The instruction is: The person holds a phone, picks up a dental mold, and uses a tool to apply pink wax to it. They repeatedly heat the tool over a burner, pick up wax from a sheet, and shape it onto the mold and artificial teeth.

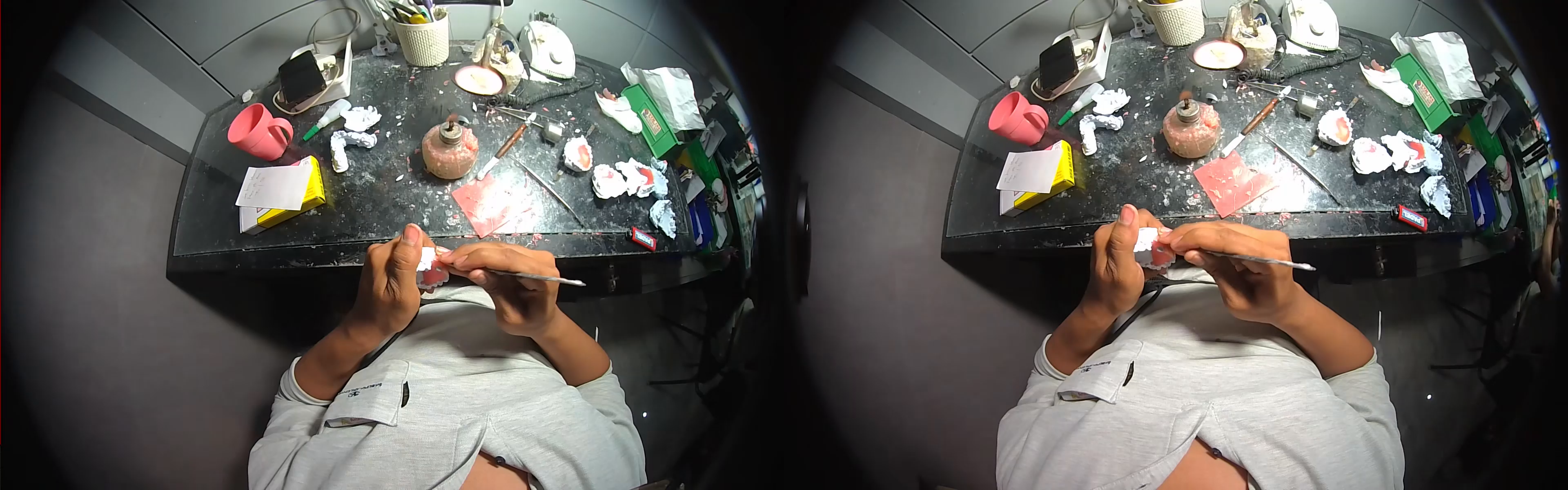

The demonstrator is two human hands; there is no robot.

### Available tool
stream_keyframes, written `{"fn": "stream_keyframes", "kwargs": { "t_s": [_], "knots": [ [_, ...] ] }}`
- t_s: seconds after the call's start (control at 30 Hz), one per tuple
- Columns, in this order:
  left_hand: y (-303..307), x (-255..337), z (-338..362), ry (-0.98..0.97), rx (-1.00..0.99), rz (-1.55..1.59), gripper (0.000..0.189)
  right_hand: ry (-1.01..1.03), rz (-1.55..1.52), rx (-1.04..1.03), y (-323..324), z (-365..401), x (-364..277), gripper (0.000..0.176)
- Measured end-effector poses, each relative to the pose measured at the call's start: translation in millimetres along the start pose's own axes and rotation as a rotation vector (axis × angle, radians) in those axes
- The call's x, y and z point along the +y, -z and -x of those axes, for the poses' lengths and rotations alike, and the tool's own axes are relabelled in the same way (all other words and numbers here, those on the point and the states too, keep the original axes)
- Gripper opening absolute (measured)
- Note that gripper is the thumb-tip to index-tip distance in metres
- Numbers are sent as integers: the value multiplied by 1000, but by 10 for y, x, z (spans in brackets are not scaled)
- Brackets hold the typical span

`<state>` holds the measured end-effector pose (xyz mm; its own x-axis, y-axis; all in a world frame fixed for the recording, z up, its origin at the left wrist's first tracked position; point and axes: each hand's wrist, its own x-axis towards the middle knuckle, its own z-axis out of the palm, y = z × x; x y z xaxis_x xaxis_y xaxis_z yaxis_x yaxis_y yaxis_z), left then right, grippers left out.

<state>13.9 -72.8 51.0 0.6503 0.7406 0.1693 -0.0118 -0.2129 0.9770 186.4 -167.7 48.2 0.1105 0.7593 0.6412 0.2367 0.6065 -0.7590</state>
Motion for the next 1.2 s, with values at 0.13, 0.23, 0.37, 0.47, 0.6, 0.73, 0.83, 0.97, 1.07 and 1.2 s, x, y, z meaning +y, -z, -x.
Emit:
{"fn": "stream_keyframes", "kwargs": {
  "t_s": [0.13,0.23,0.37,0.47,0.6,0.73,0.83,0.97,1.07,1.2],
  "knots": [
    [-37,30,1,26,34,49,57,22,28,-34,15,0,9,14],
    [-3,-51,-9,-18,-9,-7,55,-74,-82,29,-39,23,28,15],
    [-3,-93,-22,-151,15,-122,50,-76,-91,16,-10,-24,3,14],
    [-11,-89,-45,-251,28,-177,47,-27,-114,-49,35,-20,27,13],
    [24,-121,-22,-223,7,-205,47,-120,-231,0,16,27,50,13],
    [125,-101,-13,-41,-87,-47,70,-178,-388,208,88,32,136,14],
    [54,-82,-49,-183,-24,-127,68,-69,-387,251,187,17,197,15],
    [28,-166,-80,-378,-21,-290,72,-109,-514,234,275,81,66,16],
    [46,-184,-47,-368,-73,-308,73,-80,-459,231,186,94,-9,12],
    [2,-229,-31,-408,22,-354,81,78,-77,155,129,13,-30,17]
  ]
}}
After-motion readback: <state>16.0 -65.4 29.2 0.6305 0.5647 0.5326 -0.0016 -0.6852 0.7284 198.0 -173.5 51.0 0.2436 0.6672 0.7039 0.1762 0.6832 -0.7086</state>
